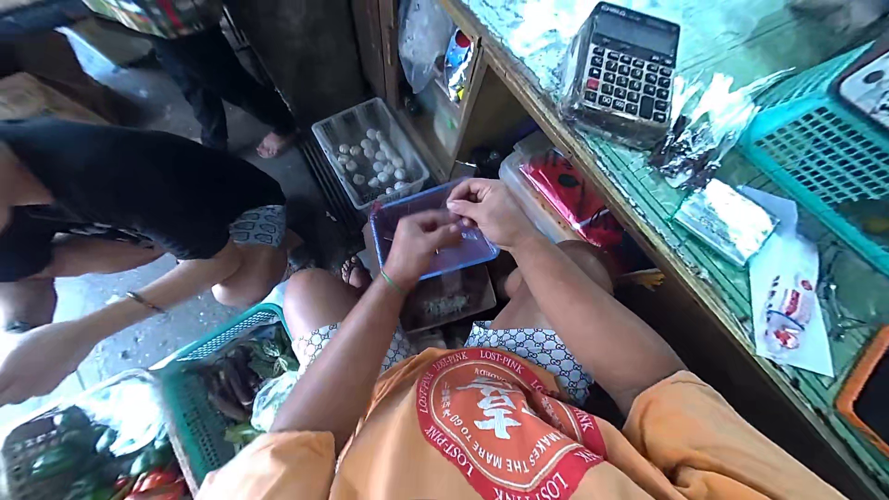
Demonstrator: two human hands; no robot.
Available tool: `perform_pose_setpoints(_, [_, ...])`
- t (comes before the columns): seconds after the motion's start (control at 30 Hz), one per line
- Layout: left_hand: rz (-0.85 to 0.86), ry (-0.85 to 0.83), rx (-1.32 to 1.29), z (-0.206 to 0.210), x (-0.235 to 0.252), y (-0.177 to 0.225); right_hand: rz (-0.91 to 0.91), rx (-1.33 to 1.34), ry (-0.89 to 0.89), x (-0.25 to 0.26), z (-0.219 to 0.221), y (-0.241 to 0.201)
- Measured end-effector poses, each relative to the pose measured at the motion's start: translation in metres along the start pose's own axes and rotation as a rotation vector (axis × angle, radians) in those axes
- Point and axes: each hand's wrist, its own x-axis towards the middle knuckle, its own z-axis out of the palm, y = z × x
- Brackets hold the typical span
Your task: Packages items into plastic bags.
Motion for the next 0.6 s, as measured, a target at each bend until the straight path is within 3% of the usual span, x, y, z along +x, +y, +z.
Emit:
perform_pose_setpoints(0.1, [-0.13, 0.07, -0.133, -0.013, -0.003, -0.03, 0.013, 0.093, 0.15, 0.01, -0.014, 0.022])
perform_pose_setpoints(0.23, [-0.201, 0.194, -0.193, -0.042, -0.009, -0.041, 0.085, 0.239, 0.287, 0.016, -0.022, 0.047])
perform_pose_setpoints(0.43, [0.009, 0.488, -0.264, -0.056, 0.007, -0.031, 0.162, 0.255, 0.272, 0.016, -0.019, 0.055])
perform_pose_setpoints(0.53, [0.085, 0.423, -0.047, -0.056, 0.019, -0.018, 0.205, 0.238, 0.431, 0.012, -0.033, 0.059])
perform_pose_setpoints(0.6, [0.123, 0.345, 0.178, -0.056, 0.018, -0.014, 0.107, 0.113, 0.586, 0.006, -0.05, 0.055])
